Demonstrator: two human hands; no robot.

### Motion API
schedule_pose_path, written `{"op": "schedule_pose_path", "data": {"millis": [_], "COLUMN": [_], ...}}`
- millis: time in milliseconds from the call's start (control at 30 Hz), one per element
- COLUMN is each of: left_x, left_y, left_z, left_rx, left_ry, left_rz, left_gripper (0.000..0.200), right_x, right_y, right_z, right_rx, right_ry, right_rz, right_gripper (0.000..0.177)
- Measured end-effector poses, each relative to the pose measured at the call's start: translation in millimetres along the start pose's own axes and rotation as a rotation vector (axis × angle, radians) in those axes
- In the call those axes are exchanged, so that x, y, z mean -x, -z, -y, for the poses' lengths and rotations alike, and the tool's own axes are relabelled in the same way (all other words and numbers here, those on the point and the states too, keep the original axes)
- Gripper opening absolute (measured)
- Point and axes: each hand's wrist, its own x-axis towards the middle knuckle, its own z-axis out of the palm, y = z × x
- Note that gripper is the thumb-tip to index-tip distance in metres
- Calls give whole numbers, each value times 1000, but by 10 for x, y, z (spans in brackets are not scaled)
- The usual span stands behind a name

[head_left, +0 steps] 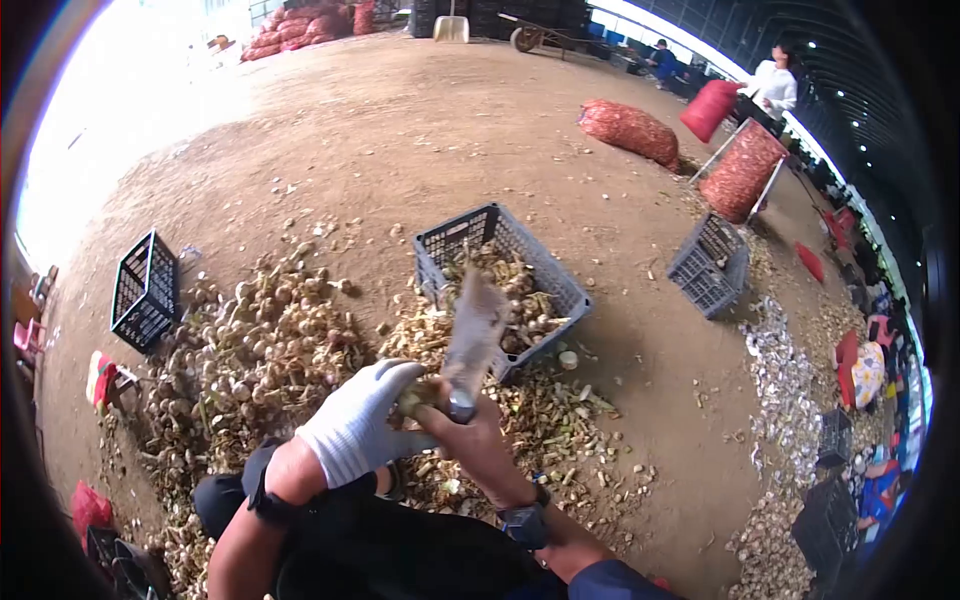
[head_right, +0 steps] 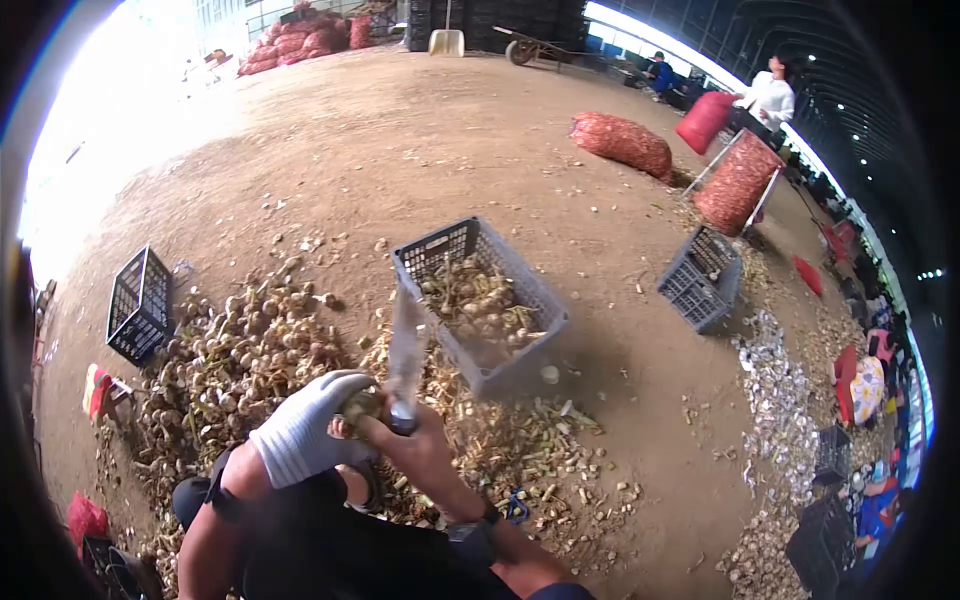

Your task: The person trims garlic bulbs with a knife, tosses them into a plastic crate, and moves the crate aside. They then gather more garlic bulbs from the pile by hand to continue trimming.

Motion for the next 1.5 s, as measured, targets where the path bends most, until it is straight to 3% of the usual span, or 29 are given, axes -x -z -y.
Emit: {"op": "schedule_pose_path", "data": {"millis": [67, 133, 200, 267, 400, 433, 500, 600, 700, 733, 800, 933, 1033, 1200, 1267, 1300, 1367, 1500], "left_x": [47, 125, 213, 263, 343, 370, 391, 434, 491, 485, 532, 601, 617, 574, 560, 572, 609, 645], "left_y": [64, -37, -103, -85, -48, -49, 20, 72, -4, 27, 70, 77, -17, -117, -124, -104, -37, -9], "left_z": [-163, -80, 15, 59, 64, 78, -18, -130, 14, 68, 20, -1, 222, 423, 426, 401, 306, 278], "left_rx": [92, 97, 409, 330, 415, 578, 792, 904, 766, 476, 421, 666, 619, 589, 596, 596, 347, 368], "left_ry": [136, 128, 270, 204, 299, 298, 282, 353, 314, 203, 140, 195, 10, 141, 258, 259, 47, 97], "left_rz": [-11, -50, -119, -100, -138, -204, -253, -259, -262, -170, -123, -111, -137, -132, -136, -138, -256, -189], "left_gripper": [75, 74, 69, 61, 61, 59, 54, 58, 65, 72, 71, 72, 67, 62, 71, 71, 66, 58], "right_x": [14, 39, 66, 51, 64, 81, 52, -46, -41, -38, -42, -62, -65, -93, -120, -142, -188, -222], "right_y": [-60, -113, -155, -149, -182, -188, -111, 0, 28, 7, -43, -76, -131, -188, -211, -216, -219, -248], "right_z": [98, 89, 206, 17, 112, 154, 104, -69, 17, 32, 50, 27, 44, -23, -58, -99, -157, -196], "right_rx": [-140, -242, -278, -247, -302, -280, -60, 431, 655, 656, 803, 878, 851, 841, 826, 823, 820, 800], "right_ry": [-65, -8, -70, -51, 1, -7, 63, 490, 662, 666, 759, 815, 833, 847, 855, 860, 864, 876], "right_rz": [23, 17, 76, 70, 76, 51, 32, -13, 79, 79, 83, 136, 164, 190, 186, 182, 175, 139], "right_gripper": [23, 22, 23, 23, 25, 27, 27, 21, 30, 30, 30, 30, 24, 25, 25, 25, 25, 23]}}
